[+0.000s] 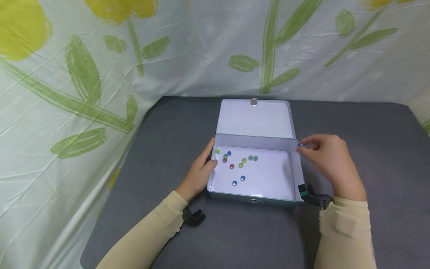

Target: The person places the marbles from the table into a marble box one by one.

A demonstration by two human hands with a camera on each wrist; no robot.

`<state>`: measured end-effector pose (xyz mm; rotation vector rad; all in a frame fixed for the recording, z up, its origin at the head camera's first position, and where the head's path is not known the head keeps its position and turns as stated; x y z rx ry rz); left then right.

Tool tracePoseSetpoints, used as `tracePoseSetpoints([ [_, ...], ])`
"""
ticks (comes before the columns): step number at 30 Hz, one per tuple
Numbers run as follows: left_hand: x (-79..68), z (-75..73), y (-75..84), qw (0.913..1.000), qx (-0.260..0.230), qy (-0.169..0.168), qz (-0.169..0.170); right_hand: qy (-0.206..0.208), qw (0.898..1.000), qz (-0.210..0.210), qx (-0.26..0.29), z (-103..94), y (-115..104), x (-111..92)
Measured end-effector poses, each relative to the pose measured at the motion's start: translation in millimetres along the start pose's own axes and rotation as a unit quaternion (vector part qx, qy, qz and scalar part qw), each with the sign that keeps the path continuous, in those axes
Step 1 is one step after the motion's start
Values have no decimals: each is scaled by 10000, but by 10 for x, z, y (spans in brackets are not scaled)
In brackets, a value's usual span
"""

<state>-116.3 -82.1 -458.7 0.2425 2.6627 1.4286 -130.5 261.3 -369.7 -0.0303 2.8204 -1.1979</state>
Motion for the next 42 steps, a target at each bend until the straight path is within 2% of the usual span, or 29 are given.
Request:
tracePoseSetpoints([
  [11,21,6,17,9999,-60,-63,-72,-133,9997,-176,115,129,-158,163],
  [22,33,22,12,9999,5,-122,16,-258,9993,-224,169,317,-340,313],
  [34,7,4,5,9999,-17,-106,-13,-319,9981,-448,276,457,-512,420],
  [42,-7,-14,7,10000,-7,-77,-40,-318,9971,-590,363,626,-569,478],
])
Point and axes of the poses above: each hand's wrist, its own x-axis towards the middle knuckle, its own z-axis out of the palm, y = z × x, the point moved 3 cm from there along x, towards the middle knuckle, and after that the axes turned 11 degrees about x, right-handed, at the moved point
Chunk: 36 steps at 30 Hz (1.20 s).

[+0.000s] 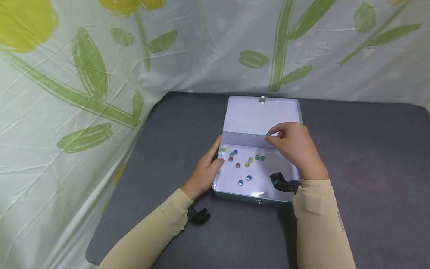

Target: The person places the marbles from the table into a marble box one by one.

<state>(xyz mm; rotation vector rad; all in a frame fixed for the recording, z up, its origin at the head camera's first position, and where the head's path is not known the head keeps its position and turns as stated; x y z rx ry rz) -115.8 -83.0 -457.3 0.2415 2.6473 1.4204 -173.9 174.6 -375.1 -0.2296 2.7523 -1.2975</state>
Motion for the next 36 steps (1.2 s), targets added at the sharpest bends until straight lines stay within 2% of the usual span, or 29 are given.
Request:
tracePoseSetpoints([
  [9,8,3,1,10000,-48,-18,28,-154,9996,-180,170,147,8,40],
  [17,22,21,-19,9999,-79,-14,83,-621,9977,-86,250,242,73,68],
  [26,24,11,-50,10000,-44,34,41,-1225,9925,-26,46,383,143,122],
  [36,28,9,-46,10000,1,30,42,-1417,9897,-84,-185,462,168,121],
])
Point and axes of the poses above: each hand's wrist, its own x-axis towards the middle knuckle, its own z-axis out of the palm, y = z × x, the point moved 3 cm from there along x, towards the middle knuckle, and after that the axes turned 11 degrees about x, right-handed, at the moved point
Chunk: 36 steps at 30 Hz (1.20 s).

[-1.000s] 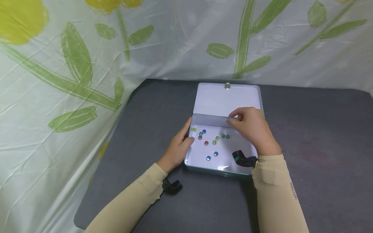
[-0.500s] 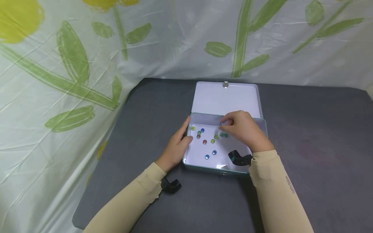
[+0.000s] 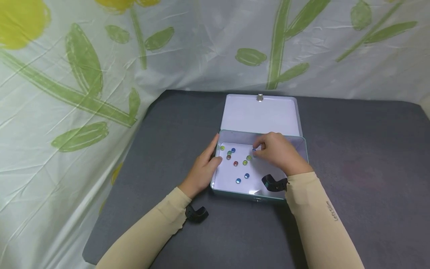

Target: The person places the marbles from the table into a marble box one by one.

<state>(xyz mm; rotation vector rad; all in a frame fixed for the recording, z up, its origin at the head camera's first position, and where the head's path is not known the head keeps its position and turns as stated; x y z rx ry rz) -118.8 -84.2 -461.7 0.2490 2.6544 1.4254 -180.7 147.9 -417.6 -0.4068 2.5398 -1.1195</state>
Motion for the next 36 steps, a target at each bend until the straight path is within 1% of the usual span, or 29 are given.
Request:
tracePoseSetpoints([
  [9,3,1,11,10000,-48,-20,22,-7,10000,-21,-59,11,-9,-10],
  [16,6,10,6,10000,-63,-37,30,284,9996,-31,84,-42,-17,-51],
  [19,8,12,-2,10000,-72,-28,11,337,9994,-29,81,-53,-10,-53],
  [27,29,5,20,10000,-14,-14,61,375,9992,-72,134,-86,21,-50],
  [36,-11,13,17,10000,1,-14,-92,320,9992,-22,236,-76,17,-64],
])
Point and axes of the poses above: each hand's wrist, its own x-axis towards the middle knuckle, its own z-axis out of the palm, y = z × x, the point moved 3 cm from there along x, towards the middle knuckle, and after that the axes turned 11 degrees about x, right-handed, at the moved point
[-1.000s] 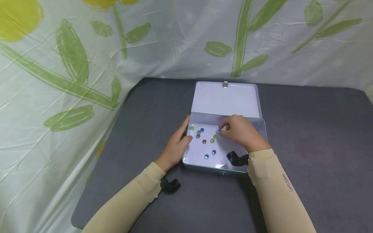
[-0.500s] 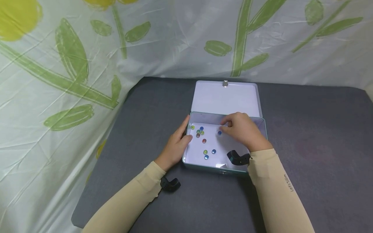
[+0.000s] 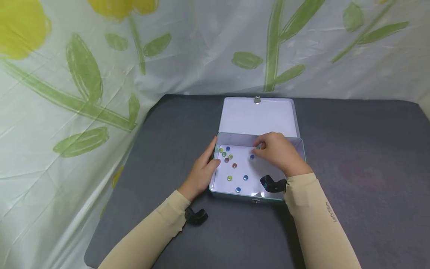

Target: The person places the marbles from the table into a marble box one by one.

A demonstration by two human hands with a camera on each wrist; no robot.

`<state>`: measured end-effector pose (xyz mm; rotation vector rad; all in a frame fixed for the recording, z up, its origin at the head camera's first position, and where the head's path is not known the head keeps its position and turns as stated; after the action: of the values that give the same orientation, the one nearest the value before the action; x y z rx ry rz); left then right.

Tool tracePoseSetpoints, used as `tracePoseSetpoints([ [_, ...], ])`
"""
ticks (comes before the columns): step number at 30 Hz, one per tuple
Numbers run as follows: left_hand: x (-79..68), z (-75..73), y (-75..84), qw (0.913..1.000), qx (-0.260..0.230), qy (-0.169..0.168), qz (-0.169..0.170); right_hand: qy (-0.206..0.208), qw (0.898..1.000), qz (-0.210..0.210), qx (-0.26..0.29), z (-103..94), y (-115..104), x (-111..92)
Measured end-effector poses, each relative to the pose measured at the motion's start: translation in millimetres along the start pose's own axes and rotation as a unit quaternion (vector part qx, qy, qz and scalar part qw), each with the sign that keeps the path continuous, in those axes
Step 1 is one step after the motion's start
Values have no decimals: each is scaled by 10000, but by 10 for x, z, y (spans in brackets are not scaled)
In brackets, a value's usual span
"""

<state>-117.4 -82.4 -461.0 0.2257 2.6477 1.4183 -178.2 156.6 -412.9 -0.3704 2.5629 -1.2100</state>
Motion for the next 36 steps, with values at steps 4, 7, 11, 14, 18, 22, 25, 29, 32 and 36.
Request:
tracePoseSetpoints([
  [4,-19,-17,-33,10000,-2,-19,-14,-24,10000,17,30,37,-17,2],
  [7,-25,-32,-53,10000,-43,-21,-12,-34,10000,-39,58,51,-40,9],
  [11,-24,-57,-61,9999,-104,-30,9,9,9999,-88,56,60,-66,15],
  [14,-28,-72,-64,9999,-126,-37,-1,16,9999,-98,43,67,-78,19],
  [18,-35,-92,-79,9999,-117,15,-51,57,9998,-206,-2,83,-93,31],
  [22,-46,-122,-78,9999,-72,32,-113,87,9998,-205,0,102,-98,37],
  [25,-65,-137,-82,9999,-41,11,-153,73,9998,-162,60,122,-101,30],
  [29,-73,-143,-95,9998,-49,18,-170,69,9998,-190,94,133,-108,25],
  [32,-72,-147,-101,9998,-60,21,-166,88,9997,-199,76,135,-110,26],
  [36,-53,-148,-127,9999,-63,-2,-115,39,9998,-158,115,145,-107,26],
])
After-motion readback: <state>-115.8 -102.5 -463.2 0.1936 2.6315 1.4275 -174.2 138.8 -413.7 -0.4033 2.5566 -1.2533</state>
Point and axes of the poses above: each hand's wrist, its own x-axis towards the middle knuckle, its own z-axis out of the palm, y = z × x, the point moved 3 cm from there along x, towards the middle knuckle, and after that the axes turned 11 degrees about x, right-handed, at the moved point
